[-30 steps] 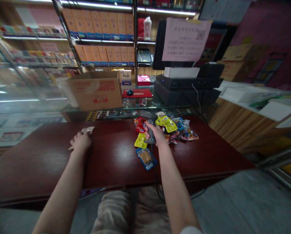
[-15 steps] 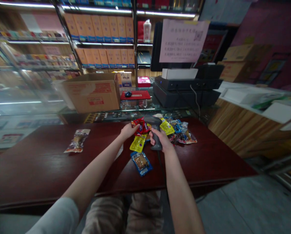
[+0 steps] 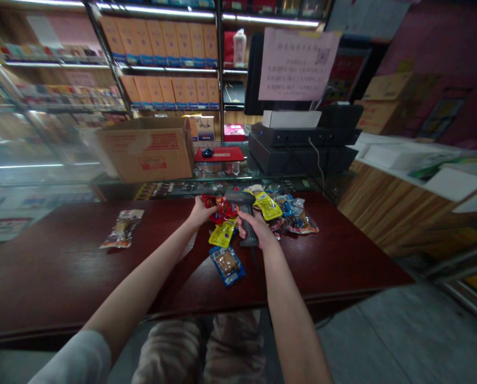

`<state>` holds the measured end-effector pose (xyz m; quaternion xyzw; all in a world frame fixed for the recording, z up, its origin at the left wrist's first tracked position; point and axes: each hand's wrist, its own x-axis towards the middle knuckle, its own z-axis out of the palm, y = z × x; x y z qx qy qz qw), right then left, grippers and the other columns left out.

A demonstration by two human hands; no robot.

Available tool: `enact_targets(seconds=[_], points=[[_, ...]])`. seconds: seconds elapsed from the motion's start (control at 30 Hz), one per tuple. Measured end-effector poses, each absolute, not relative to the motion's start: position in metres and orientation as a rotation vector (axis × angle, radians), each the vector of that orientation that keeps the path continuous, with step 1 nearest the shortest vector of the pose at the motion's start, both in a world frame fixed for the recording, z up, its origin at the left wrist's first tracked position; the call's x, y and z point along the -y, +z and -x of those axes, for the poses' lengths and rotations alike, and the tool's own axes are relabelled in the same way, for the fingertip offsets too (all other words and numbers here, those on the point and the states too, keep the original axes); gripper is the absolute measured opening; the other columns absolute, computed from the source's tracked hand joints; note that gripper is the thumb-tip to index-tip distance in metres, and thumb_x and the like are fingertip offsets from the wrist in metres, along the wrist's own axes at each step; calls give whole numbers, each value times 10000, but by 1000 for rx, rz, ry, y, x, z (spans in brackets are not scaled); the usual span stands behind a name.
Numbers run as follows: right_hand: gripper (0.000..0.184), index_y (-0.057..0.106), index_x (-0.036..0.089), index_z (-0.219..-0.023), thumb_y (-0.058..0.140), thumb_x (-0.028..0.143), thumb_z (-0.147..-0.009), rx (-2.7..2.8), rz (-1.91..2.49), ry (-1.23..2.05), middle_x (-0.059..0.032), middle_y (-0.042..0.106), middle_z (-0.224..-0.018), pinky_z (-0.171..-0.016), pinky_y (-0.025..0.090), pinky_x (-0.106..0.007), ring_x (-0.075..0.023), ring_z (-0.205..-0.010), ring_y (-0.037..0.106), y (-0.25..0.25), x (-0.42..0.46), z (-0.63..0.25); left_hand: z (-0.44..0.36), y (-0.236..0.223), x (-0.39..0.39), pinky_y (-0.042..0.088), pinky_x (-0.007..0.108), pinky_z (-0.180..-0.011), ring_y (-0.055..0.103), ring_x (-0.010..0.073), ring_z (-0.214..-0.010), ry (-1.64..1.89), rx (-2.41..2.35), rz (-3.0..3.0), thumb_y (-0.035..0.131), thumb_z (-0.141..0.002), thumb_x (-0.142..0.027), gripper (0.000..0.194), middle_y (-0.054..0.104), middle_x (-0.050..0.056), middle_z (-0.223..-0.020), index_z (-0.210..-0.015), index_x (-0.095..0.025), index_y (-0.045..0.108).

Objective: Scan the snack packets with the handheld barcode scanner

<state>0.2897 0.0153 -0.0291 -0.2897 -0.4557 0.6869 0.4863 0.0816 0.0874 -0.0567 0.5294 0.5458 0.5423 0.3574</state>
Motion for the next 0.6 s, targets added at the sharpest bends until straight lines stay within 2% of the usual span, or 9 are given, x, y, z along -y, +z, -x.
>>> enact_targets(seconds=[0.07, 0.1, 0.2, 0.23, 0.33, 0.47, 0.6], points=[[392, 490, 221, -881, 807, 412, -752, 1127, 689, 1689, 70, 573, -660, -371, 368, -198, -58, -395, 455, -28, -13, -289, -68, -52, -72, 540, 340, -861, 713, 215, -923, 1400, -1441, -1441, 823, -691, -196, 707, 733, 75, -1037, -1293, -174, 452], [383, 493, 220, -891, 802, 406, -760, 1137, 681, 1698, 70, 574, -665, -374, 367, -199, -57, -397, 454, -28, -12, -288, -61, -50, -64, 536, 338, -863, 713, 210, -916, 1383, -1463, -1495, 801, -726, -225, 657, 738, 60, -1035, -1291, -193, 467], [378, 489, 217, -896, 797, 394, -766, 1176, 665, 1740, 67, 572, -669, -379, 363, -205, -57, -401, 453, -27, -8, -284, -45, -49, -43, 525, 345, -847, 707, 218, -891, 1302, -1542, -1575, 673, -856, -327, 293, 752, 55, -976, -1110, -196, 609], [379, 488, 216, -896, 797, 392, -765, 1192, 663, 1760, 67, 571, -668, -380, 361, -207, -58, -402, 454, -27, -7, -282, -41, -49, -38, 522, 340, -836, 705, 220, -885, 1289, -1552, -1579, 643, -875, -345, 230, 755, 59, -960, -1046, -191, 640], [366, 489, 211, -887, 789, 392, -779, 1230, 662, 1813, 64, 572, -684, -388, 362, -207, -54, -408, 463, -31, -4, -276, -36, -52, -30, 503, 309, -780, 689, 208, -822, 1282, -1578, -1588, 661, -849, -367, 202, 750, 51, -884, -924, -181, 678], [371, 513, 205, -903, 794, 411, -775, 1278, 678, 1839, 66, 575, -684, -384, 356, -201, -51, -400, 462, -36, -2, -268, -35, -55, -29, 436, 274, -646, 627, 182, -681, 1234, -1682, -1584, 719, -784, -389, 222, 686, 18, -718, -777, -181, 640], [354, 512, 200, -863, 788, 408, -786, 1322, 712, 1828, 62, 570, -669, -384, 346, -198, -51, -401, 464, -35, 0, -262, -31, -58, -29, 426, 263, -646, 626, 170, -682, 1241, -1624, -1619, 679, -804, -364, 183, 690, 10, -725, -798, -182, 662]])
